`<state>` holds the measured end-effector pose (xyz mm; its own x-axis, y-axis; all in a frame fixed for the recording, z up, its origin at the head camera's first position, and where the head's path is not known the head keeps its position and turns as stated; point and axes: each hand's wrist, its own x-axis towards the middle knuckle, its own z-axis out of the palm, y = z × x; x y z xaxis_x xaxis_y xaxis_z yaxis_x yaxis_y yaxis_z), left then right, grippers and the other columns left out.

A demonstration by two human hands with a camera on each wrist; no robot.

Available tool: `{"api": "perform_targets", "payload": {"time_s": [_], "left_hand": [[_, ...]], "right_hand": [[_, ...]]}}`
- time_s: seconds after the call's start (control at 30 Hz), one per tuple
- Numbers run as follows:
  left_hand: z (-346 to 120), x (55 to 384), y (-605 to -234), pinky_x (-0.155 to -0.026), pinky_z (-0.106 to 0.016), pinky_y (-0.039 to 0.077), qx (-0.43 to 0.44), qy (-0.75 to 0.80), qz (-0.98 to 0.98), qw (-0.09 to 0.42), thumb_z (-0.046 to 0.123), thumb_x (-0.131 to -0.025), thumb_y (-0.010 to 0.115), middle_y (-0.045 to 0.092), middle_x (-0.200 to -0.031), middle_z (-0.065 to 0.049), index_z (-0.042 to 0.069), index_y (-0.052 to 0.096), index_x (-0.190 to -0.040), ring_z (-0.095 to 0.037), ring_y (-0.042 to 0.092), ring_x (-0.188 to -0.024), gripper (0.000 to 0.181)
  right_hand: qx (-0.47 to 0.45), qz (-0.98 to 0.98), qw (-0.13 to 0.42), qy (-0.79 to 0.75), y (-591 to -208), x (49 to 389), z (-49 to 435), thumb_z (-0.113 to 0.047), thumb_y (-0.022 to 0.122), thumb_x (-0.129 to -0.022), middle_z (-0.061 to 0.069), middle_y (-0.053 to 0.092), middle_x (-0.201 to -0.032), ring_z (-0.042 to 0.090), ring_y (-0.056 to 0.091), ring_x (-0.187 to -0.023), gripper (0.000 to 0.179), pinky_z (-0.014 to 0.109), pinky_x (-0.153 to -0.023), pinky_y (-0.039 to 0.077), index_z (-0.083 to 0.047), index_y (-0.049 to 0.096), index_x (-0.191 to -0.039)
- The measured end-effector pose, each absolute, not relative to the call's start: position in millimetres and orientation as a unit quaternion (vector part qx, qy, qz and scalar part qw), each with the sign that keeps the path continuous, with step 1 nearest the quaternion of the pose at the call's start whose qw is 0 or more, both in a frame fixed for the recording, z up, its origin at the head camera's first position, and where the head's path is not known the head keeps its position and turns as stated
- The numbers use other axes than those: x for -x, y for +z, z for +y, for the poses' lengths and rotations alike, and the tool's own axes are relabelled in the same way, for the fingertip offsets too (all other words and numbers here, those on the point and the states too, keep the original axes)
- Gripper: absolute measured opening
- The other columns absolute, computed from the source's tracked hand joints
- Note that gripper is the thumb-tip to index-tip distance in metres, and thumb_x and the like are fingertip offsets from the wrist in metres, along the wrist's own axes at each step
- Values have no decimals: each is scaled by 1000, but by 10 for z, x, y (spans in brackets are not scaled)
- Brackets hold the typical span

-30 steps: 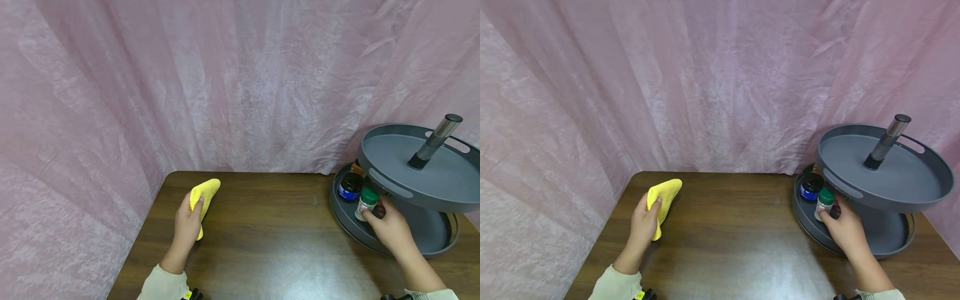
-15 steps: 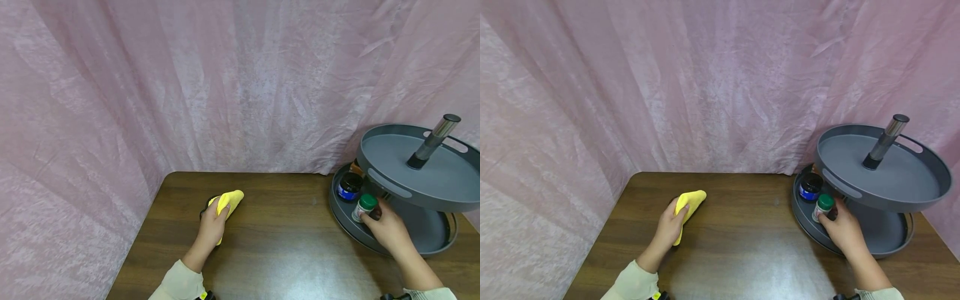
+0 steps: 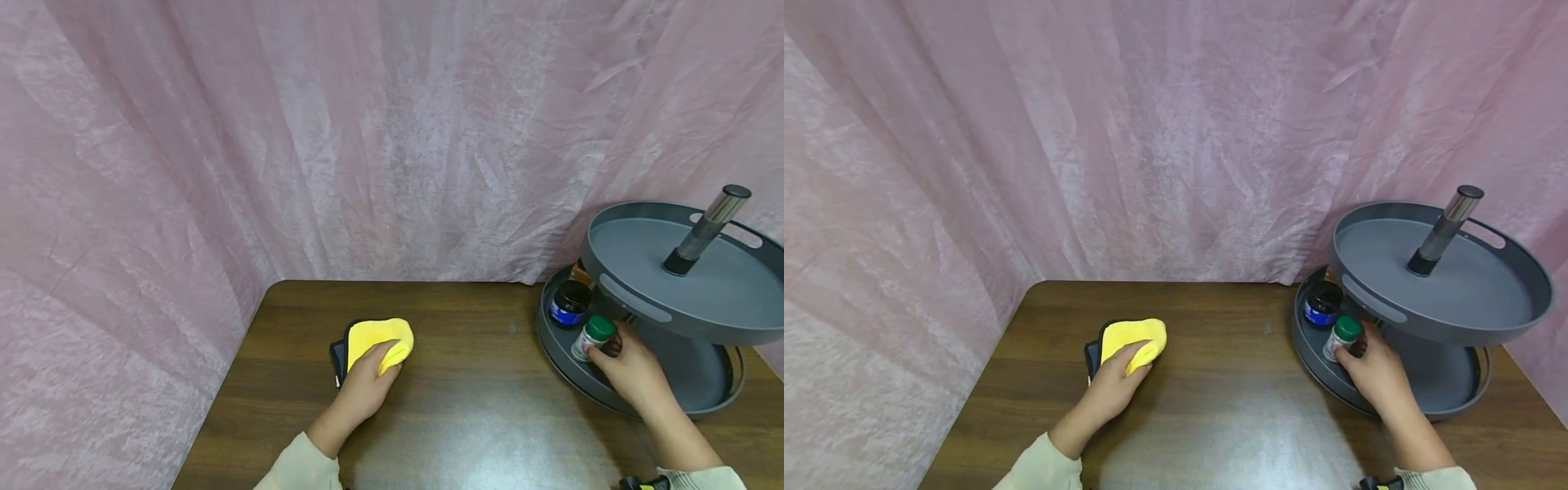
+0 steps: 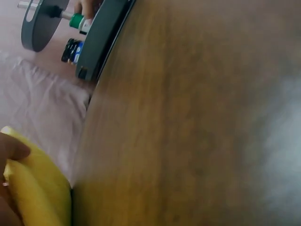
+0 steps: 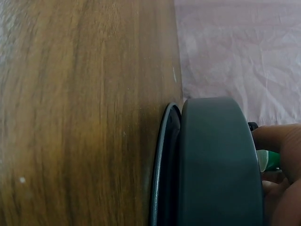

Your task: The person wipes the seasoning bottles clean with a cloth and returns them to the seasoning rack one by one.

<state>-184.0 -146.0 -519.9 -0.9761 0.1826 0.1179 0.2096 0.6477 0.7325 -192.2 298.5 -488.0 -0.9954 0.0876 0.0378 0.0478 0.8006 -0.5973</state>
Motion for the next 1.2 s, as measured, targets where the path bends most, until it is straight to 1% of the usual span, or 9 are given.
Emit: {"api": "perform_targets", "payload": {"time_s": [0.13, 0.3, 0.47, 0.53, 0.7, 0.73, 0.87, 1.0, 1.2], "left_hand": [[-1434, 1771, -5235, -123, -54, 26, 188, -312, -930, -50, 25, -101, 59, 43, -159, -12, 11, 48, -150, -32, 36, -150, 52], [-1410, 1711, -5238, -126, -58, 10, 247, -201, -943, -95, 37, -102, 57, 19, -169, -11, 13, 36, -157, -32, 13, -158, 64], [-1401, 1720, -5243, -125, -59, 11, 245, -188, -946, -96, 38, -102, 57, 19, -170, -10, 13, 34, -158, -32, 13, -158, 65], [-1406, 1730, -5235, -125, -59, 11, 239, -202, -945, -98, 38, -102, 56, 21, -169, -11, 13, 37, -157, -32, 14, -158, 63], [-1406, 1758, -5131, -123, -62, 18, 222, -251, -938, -86, 35, -103, 56, 38, -161, -14, 7, 48, -149, -35, 27, -154, 54], [-1404, 1762, -5100, -122, -63, 19, 219, -258, -937, -83, 34, -103, 56, 42, -159, -15, 7, 50, -148, -36, 30, -153, 53], [-1385, 1753, -4952, -119, -58, 30, 202, -294, -931, -71, 33, -104, 55, 52, -151, -11, 10, 53, -145, -34, 42, -146, 47], [-1368, 1734, -4767, -115, -49, 41, 198, -326, -923, -51, 34, -105, 53, 55, -149, -8, 15, 54, -145, -29, 50, -141, 45], [-1375, 1723, -4497, -120, -52, 32, 216, -300, -929, 18, 32, -104, 55, 55, -150, -6, 15, 52, -147, -28, 44, -146, 46]], "right_hand": [[34, -949, 34, 311, -4869, 1915, 2990, -33, 61, -100, 43, 52, -129, 57, 57, -115, 72, 65, -91, 49, 15, 31, -144], [38, -945, 66, 319, -4830, 1894, 2972, -31, 62, -99, 41, 52, -130, 55, 57, -112, 72, 60, -84, 51, 11, 30, -148], [31, -931, 148, 331, -4761, 1864, 2931, -23, 68, -96, 38, 52, -134, 53, 55, -117, 65, 38, -81, 50, 10, 40, -144], [28, -928, 171, 330, -4724, 1846, 2909, -21, 69, -95, 37, 54, -132, 53, 55, -116, 62, 40, -82, 48, 10, 43, -142], [26, -922, 200, 329, -4604, 1800, 2842, -19, 67, -96, 36, 55, -130, 53, 55, -113, 55, 63, -89, 44, 7, 45, -139], [25, -921, 207, 329, -4582, 1790, 2828, -19, 66, -96, 34, 55, -130, 51, 56, -113, 53, 57, -91, 47, 6, 46, -139], [20, -917, 226, 328, -4507, 1723, 2763, -21, 64, -98, 26, 62, -123, 17, 60, -103, 41, 20, -84, 46, 1, 57, -132], [-9, -910, 250, 331, -4446, 1650, 2648, -18, 65, -98, 14, 68, -104, -15, 43, -87, 26, 12, -71, 37, -5, 67, -120], [-95, -893, 267, 349, -4397, 1646, 2371, -9, 67, -96, -1, 65, -106, -13, 48, -89, 22, 9, -69, 39, -12, 71, -117]]}}
